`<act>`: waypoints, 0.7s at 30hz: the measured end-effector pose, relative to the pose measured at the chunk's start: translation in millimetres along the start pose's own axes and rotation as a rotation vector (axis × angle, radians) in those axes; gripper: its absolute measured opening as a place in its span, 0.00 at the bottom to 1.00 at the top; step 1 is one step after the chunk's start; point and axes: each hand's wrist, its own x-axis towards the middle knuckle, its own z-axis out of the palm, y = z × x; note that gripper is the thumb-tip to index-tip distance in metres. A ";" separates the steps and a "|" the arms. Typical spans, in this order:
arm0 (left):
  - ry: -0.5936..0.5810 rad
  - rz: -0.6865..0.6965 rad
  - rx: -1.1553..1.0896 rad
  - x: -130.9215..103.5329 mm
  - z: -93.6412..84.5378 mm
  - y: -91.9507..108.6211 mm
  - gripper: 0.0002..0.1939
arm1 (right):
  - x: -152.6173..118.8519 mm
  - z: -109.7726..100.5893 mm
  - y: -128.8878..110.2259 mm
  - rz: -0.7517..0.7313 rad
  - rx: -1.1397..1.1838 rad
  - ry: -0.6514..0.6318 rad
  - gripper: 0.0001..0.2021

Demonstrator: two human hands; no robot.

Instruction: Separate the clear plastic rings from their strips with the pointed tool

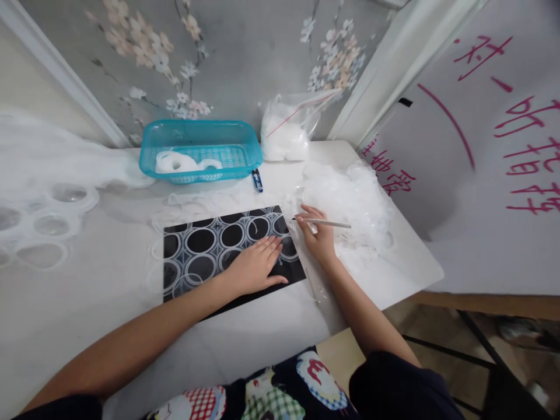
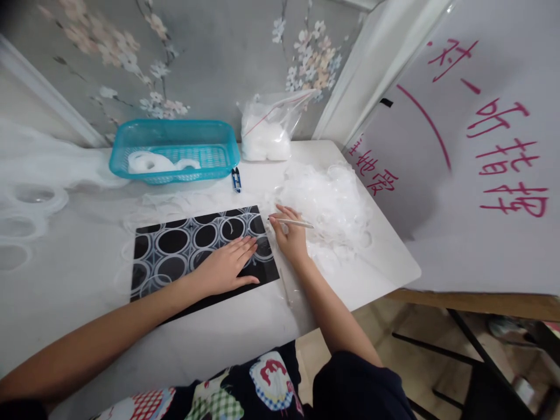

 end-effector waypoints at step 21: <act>0.063 0.016 0.043 -3.8 3.0 -5.9 0.38 | 79.6 -45.1 36.2 0.367 -0.061 0.118 0.22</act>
